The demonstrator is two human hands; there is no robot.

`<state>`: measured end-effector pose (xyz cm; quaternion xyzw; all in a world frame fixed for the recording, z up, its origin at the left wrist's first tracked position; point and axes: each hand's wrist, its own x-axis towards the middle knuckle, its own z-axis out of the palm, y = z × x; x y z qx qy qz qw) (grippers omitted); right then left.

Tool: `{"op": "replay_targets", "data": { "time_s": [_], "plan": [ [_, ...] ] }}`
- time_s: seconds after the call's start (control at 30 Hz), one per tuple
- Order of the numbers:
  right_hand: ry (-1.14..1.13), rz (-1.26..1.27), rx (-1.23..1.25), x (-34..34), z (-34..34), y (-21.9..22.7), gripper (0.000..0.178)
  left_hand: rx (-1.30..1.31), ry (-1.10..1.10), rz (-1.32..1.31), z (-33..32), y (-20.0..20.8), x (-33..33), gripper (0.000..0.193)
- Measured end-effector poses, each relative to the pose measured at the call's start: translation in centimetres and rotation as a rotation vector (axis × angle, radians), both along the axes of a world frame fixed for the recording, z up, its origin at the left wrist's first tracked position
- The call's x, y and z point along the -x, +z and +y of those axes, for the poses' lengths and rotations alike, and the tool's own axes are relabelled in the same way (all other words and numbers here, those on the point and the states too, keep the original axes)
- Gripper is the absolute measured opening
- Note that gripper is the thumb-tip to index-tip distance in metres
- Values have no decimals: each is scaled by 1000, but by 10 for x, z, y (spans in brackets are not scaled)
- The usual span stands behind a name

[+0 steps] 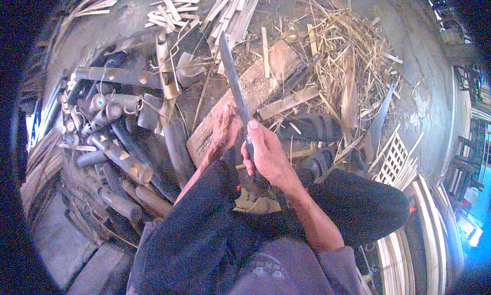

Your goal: The person sits on the floor and uses a knife to shave thin strips from a small piece of wood. They repeatedly hold the wood and draw the knife along its surface to remove thin layers, then inspect the piece and continue shaving.

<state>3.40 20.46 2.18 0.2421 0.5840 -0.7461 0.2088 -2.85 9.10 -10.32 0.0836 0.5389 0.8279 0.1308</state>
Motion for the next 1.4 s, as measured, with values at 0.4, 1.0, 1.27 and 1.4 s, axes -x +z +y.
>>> {"op": "replay_targets", "data": {
  "time_s": [0.4, 1.0, 1.27, 1.4],
  "plan": [
    [-24, -5, 16, -2, 3, 1, 53, 164, -84, -43, -2, -3, 0, 39],
    [48, 7, -72, -4, 4, 7, 51, 22, -70, -13, 5, -2, 0, 35],
    [93, 124, -190, -6, -1, 8, 47, 57, -78, -75, 4, 5, -2, 32],
    [89, 203, -223, -4, -6, -6, 50, 14, -36, -92, 2, 7, 2, 32]
  ]
}}
